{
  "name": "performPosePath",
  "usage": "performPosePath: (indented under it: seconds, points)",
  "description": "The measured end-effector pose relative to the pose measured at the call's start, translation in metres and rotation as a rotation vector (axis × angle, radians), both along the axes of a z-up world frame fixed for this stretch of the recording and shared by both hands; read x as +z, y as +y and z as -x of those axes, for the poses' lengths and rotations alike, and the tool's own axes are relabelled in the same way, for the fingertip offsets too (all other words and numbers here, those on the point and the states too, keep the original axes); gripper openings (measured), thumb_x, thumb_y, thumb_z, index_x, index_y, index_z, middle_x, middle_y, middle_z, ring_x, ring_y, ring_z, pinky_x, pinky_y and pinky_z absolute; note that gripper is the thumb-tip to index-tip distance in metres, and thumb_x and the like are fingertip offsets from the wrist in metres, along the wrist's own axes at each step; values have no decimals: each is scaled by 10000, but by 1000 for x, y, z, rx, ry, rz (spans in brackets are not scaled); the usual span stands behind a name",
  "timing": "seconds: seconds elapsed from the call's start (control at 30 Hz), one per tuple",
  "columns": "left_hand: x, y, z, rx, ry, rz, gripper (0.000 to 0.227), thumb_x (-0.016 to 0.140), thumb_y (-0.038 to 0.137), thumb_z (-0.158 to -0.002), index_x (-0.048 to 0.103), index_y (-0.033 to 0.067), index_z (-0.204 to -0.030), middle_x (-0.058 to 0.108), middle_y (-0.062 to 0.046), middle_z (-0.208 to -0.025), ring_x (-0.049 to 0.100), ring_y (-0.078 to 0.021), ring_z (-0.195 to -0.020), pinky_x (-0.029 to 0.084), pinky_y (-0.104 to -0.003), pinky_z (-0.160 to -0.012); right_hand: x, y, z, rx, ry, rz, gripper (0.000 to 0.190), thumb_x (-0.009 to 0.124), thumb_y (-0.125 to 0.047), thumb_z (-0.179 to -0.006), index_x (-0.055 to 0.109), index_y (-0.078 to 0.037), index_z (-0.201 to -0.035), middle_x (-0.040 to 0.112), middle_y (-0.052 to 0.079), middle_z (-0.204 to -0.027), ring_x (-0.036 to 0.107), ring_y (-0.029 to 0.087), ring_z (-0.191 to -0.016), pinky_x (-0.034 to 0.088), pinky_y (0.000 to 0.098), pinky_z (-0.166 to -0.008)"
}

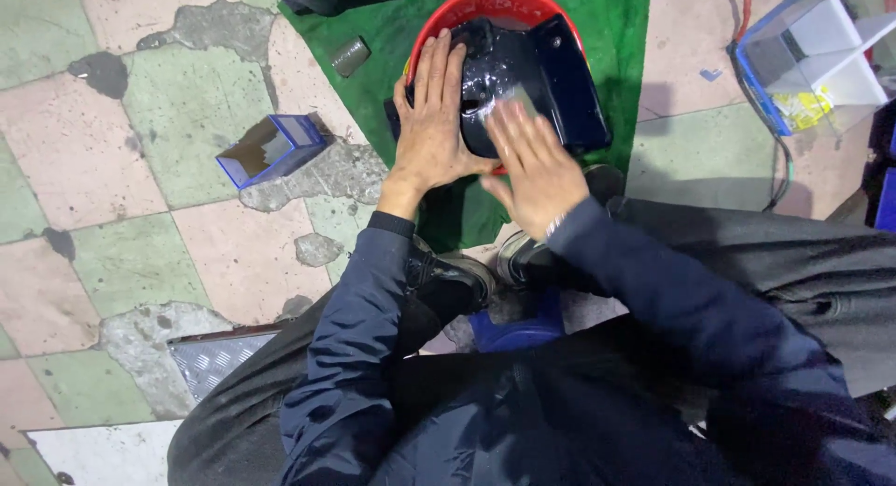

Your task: The person sits on a low stool and sands a black plastic part with a sanding block over a red bucket. They flip the part to sand different sides and briefly handle a blue box before resuming sanding.

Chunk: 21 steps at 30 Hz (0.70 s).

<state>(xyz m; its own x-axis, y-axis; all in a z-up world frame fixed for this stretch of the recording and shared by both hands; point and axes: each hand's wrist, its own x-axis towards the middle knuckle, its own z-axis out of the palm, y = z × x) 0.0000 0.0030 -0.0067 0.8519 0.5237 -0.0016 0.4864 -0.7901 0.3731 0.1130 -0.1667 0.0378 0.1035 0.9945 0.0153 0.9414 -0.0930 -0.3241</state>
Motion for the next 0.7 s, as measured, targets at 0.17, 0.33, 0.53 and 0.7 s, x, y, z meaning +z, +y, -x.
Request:
performPosePath:
  seconds: [0.17,0.33,0.53,0.7]
  points:
    - [5,0,2,-8,-39,9,1623,1030,771,-461,164,108,-1663,99,-122,-1739,138,-296,-1634,194,-589,-1270,5,47,-17,-103,46,82,744,434,-362,-1093,201,117,-1613,105,269,-1686,56,346,-1570,31,458,-1261]
    - [12,0,1,-6,-65,52,1582,1031,645,-439,154,196,-1676,131,-123,-1746,157,-306,-1637,179,-576,-1274,9,-6,7,-171,77,18,792,578,-363,-1022,275,105,-1585,172,267,-1674,136,364,-1572,119,469,-1280]
    - [1,-1,-2,-2,-55,28,1575,1031,730,-481,175,169,-1678,85,-136,-1743,133,-322,-1635,205,-624,-1235,0,47,-24,-234,72,58,746,504,-363,-1106,223,101,-1618,96,244,-1684,49,336,-1568,52,472,-1274]
    - [5,1,1,-7,-3,42,1581,1028,659,-436,168,168,-1669,94,-140,-1735,134,-330,-1626,205,-626,-1232,14,-8,2,-130,71,48,789,527,-368,-1019,269,106,-1595,175,265,-1679,124,350,-1572,74,488,-1268]
